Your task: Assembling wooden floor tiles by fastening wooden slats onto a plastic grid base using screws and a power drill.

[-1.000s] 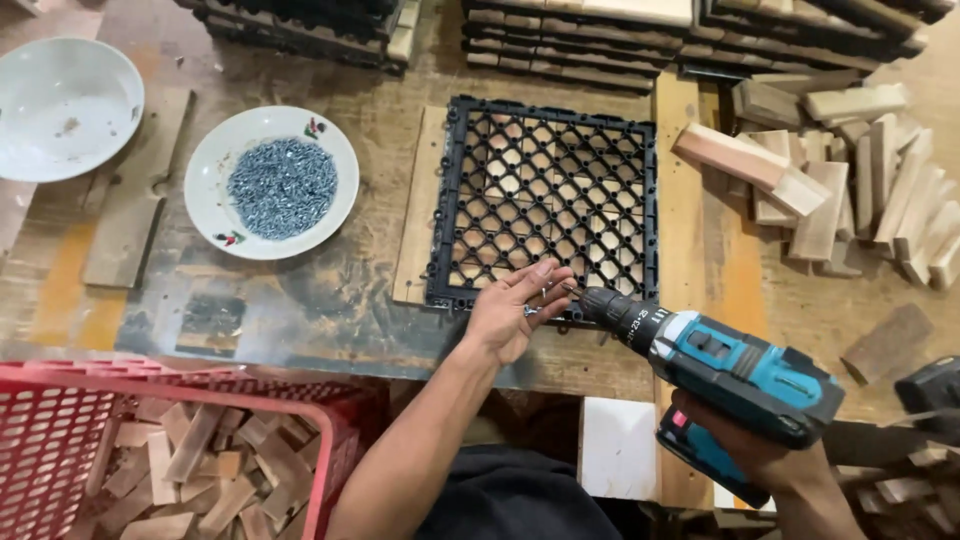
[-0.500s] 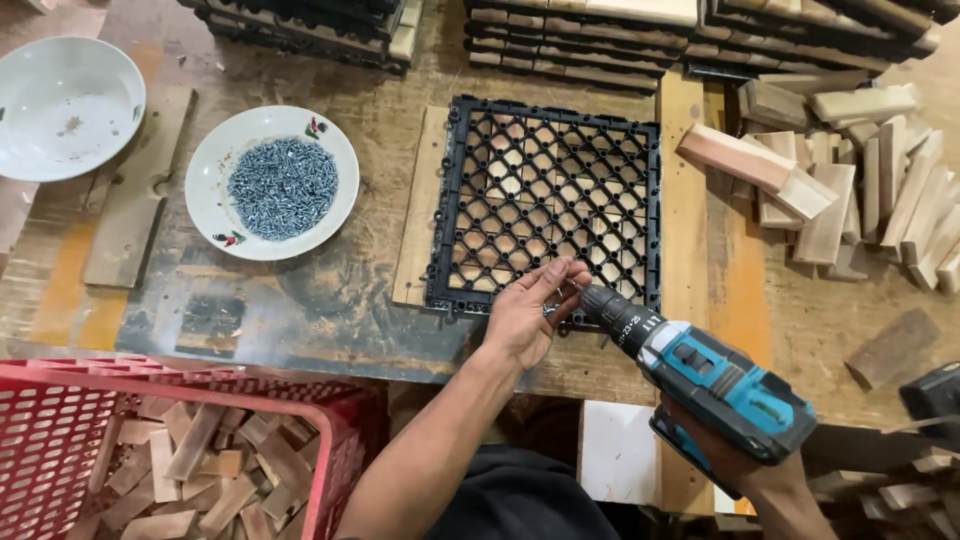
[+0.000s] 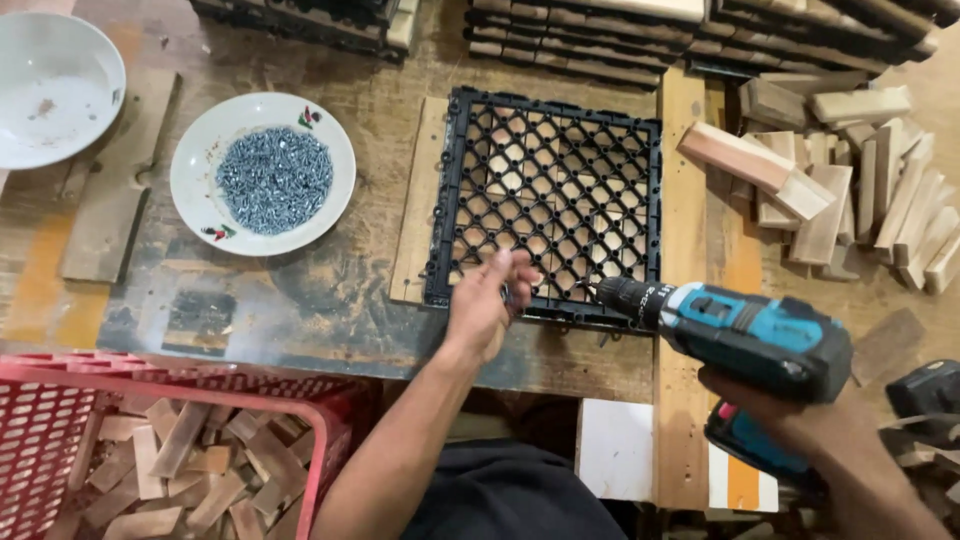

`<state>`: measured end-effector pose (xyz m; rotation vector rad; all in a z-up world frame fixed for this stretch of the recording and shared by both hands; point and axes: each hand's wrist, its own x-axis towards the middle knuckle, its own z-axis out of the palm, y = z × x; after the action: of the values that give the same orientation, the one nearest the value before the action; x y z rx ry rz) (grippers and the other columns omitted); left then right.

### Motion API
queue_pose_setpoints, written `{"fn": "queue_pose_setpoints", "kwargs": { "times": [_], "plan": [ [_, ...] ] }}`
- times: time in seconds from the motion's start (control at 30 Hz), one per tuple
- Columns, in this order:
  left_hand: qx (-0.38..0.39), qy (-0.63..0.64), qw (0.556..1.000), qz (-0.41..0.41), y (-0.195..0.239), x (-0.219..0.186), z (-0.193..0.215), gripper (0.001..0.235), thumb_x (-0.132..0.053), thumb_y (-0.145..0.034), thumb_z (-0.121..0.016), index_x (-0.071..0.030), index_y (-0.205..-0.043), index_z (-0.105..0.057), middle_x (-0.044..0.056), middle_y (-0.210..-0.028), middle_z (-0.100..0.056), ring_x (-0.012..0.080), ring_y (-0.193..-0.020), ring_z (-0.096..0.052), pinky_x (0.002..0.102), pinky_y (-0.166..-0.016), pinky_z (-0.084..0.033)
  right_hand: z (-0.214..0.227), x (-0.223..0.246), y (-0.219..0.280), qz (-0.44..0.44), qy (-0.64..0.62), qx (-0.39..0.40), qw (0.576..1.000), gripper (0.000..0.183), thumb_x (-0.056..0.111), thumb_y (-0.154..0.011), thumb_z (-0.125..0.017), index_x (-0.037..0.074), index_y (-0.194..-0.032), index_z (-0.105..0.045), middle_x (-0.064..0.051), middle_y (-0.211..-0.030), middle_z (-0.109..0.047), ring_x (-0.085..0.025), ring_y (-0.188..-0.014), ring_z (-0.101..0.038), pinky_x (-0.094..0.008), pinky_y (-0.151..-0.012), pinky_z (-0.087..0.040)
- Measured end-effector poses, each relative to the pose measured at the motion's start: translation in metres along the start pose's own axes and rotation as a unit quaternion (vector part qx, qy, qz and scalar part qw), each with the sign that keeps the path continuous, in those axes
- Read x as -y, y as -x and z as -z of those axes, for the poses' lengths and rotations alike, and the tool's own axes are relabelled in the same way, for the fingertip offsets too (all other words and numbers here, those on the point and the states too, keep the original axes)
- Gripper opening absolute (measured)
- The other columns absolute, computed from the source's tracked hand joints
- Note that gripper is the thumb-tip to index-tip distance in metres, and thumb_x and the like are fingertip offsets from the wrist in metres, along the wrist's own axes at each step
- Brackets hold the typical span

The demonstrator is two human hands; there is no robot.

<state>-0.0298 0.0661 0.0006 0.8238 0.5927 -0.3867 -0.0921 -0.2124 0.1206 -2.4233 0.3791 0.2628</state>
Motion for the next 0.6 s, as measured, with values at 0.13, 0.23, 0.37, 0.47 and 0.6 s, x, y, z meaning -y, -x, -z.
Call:
{"fn": "queue_pose_setpoints", "kwargs": {
  "times": [0.13,0.23,0.37,0.47,0.6],
  "plan": [
    [0.006,0.111,0.993,-0.033,0.003,-0.021,-0.007,0.039,0.000,-0.103,-0.039,0.014,-0.137,-0.051,0.032,-0.117,-0.069,0.0325,-0.103,-0.070,0.040,-0.095,-0.062,0.007,0.092,0.013,-0.221,0.020,-0.019,0.975,0.078,0.014,-0.071,-0.084,0.018,-0.145,-0.059,-0.005,-0.144,-0.062,-0.027,-0.130,-0.057,-0.048,-0.112,-0.044],
    [0.032,0.043,0.999,-0.003,0.005,-0.021,-0.005,0.027,0.003,-0.106,-0.039,0.005,-0.124,-0.059,0.025,-0.121,-0.070,0.0328,-0.110,-0.072,0.041,-0.098,-0.061,0.006,0.087,0.010,-0.223,0.015,-0.010,0.975,0.069,0.009,-0.073,-0.083,0.015,-0.139,-0.064,-0.015,-0.130,-0.070,-0.034,-0.117,-0.065,-0.049,-0.110,-0.044],
    [0.085,-0.016,0.996,0.036,0.005,-0.007,-0.007,0.024,-0.015,-0.107,-0.055,0.004,-0.113,-0.068,0.019,-0.108,-0.072,0.0246,-0.095,-0.071,0.033,-0.085,-0.062,0.004,0.066,0.010,-0.207,0.003,-0.026,0.978,0.056,0.006,-0.071,-0.088,0.008,-0.125,-0.071,-0.014,-0.118,-0.073,-0.031,-0.106,-0.065,-0.046,-0.100,-0.047],
    [0.084,-0.004,0.991,0.103,0.005,-0.002,-0.018,0.032,-0.023,-0.102,-0.061,0.006,-0.115,-0.067,0.019,-0.108,-0.072,0.0255,-0.098,-0.071,0.034,-0.090,-0.061,0.003,0.060,0.009,-0.195,-0.006,-0.035,0.980,0.048,0.004,-0.070,-0.091,0.003,-0.115,-0.076,-0.014,-0.110,-0.075,-0.029,-0.099,-0.065,-0.044,-0.093,-0.048],
    [0.130,0.059,0.983,0.116,-0.020,0.024,-0.015,0.029,-0.026,-0.093,-0.075,-0.001,-0.107,-0.071,0.011,-0.088,-0.073,0.0167,-0.074,-0.069,0.024,-0.066,-0.058,0.002,0.053,0.011,-0.203,-0.001,-0.033,0.979,0.056,0.003,-0.069,-0.090,0.003,-0.123,-0.072,-0.017,-0.119,-0.074,-0.035,-0.106,-0.068,-0.046,-0.102,-0.048]
  ]
}}
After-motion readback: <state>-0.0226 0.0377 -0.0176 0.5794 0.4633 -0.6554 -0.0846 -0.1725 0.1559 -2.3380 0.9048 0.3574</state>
